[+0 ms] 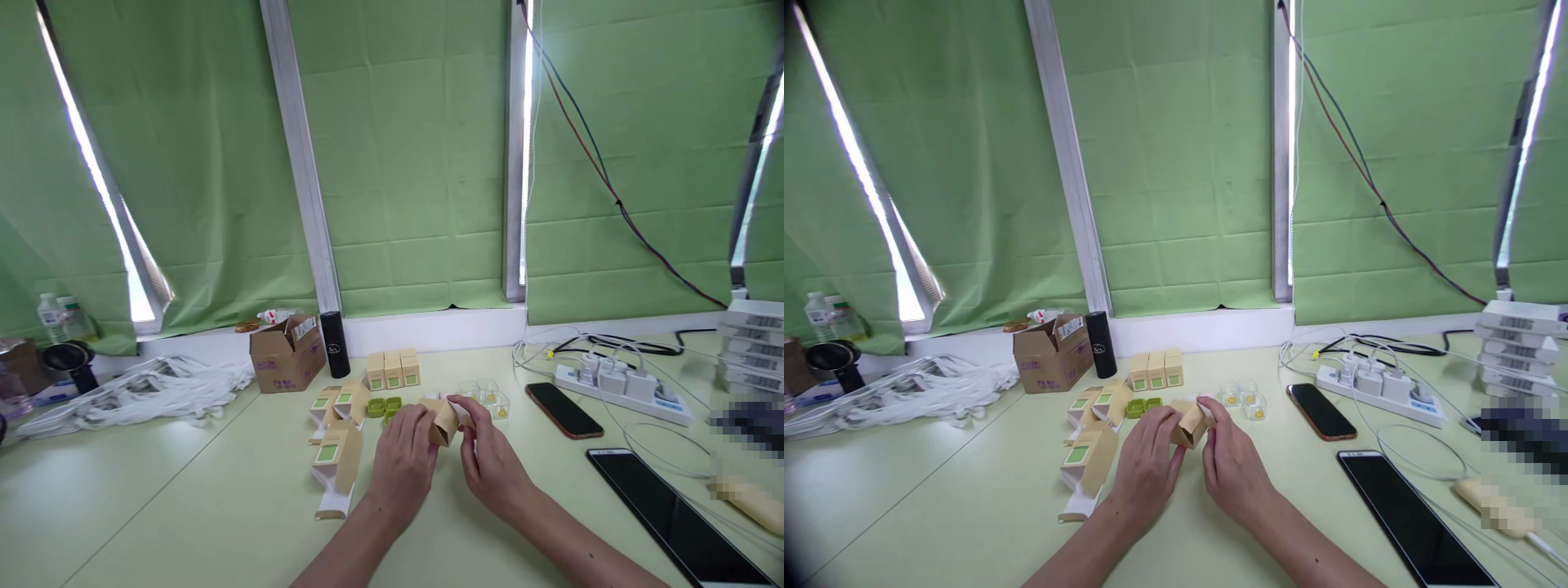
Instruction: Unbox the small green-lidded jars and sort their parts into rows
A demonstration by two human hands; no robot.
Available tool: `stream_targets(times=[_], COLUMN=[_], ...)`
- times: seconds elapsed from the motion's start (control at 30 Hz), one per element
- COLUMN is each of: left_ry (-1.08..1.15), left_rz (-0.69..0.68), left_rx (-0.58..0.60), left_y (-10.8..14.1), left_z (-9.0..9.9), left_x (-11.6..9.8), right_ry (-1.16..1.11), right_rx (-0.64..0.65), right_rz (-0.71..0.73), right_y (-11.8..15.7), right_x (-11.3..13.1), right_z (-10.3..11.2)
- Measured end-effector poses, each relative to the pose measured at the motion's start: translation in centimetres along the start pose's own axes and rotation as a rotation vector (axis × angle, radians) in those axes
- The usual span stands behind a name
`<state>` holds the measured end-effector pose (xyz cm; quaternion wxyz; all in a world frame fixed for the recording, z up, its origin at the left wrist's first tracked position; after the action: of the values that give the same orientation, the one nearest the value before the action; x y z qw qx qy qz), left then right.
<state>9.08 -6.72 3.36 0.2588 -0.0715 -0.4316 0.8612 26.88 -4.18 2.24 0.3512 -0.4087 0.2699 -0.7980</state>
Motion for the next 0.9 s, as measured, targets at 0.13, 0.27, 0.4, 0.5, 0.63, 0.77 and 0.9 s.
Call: stream_targets(times=[0.13,0.27,0.4,0.5,0.63,0.77,0.9], left_ry=[0.090,0.184,0.241,0.250,0.257,0.274,0.298], left_rz=[0.067,0.094,0.089,0.121,0.146,0.139,0.142], left_rx=[0.030,0.043,0.075,0.126,0.167,0.197,0.230], left_y=[0.2,0.5,0.6,0.5,0.5,0.6,0.6], left_z=[0.0,-0.3,-0.4,-0.5,-0.5,-0.6,-0.5], left_x=[0.2,0.4,0.6,0.6,0.6,0.6,0.5], right_ry=[-0.113,-0.144,-0.097,-0.020,0.116,0.121,0.087], right_rx=[-0.058,-0.107,-0.207,-0.313,-0.367,-0.369,-0.332], right_rz=[-0.011,-0.022,0.008,0.085,0.147,0.205,0.289], right_y=[-0.1,-0.2,-0.5,-0.9,-1.2,-1.3,-1.1], right_x=[-0.1,-0.2,-0.7,-1.1,-1.5,-1.9,-1.9], right_z=[0.5,0.5,0.6,1.1,1.8,1.9,1.7])
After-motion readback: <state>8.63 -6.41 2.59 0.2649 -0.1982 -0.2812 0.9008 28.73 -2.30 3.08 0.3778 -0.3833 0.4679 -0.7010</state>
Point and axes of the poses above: each hand's wrist, its own y-axis away from the middle knuckle, its own z-axis out of the back of the hand, x = y × z, the point moved 1 cm from there along -y, towards the middle knuckle, and after that the axes turned 5 degrees about x, right-handed, at the moved point
